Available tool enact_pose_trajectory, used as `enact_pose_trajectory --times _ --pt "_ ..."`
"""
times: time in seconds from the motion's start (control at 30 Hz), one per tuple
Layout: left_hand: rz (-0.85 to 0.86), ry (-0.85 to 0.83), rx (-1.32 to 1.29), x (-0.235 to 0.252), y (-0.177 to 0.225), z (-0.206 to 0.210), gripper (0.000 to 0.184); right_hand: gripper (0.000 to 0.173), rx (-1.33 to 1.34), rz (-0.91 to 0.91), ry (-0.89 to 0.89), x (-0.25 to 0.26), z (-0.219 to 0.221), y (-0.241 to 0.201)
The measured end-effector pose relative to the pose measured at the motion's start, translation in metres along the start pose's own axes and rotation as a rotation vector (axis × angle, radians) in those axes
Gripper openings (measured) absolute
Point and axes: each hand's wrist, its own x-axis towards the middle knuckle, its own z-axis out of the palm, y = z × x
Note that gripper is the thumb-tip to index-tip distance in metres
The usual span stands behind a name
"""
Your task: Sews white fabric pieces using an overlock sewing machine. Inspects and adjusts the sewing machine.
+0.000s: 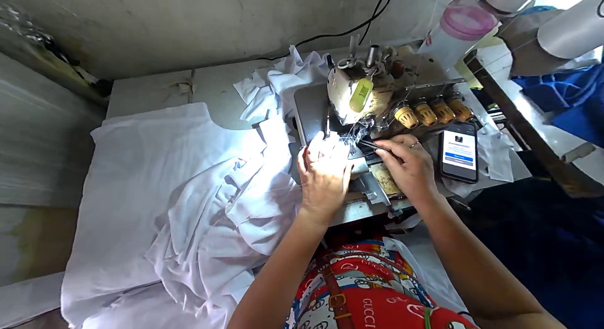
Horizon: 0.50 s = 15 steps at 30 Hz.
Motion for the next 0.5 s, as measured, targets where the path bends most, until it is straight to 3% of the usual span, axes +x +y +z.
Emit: enact_pose_trajectory --times 0.27,0.5 --pt "-0.008 -0.029 -0.030 0.001 -0.001 0.001 0.029 0.022 0.016 0.012 -0.109 0.013 -0.008 -0.003" --pt "0.001 -0.029 -0.028 -0.001 -0.002 -0.001 0.030 0.020 -0.020 0.048 -0.024 0.002 -0.004 -0.002"
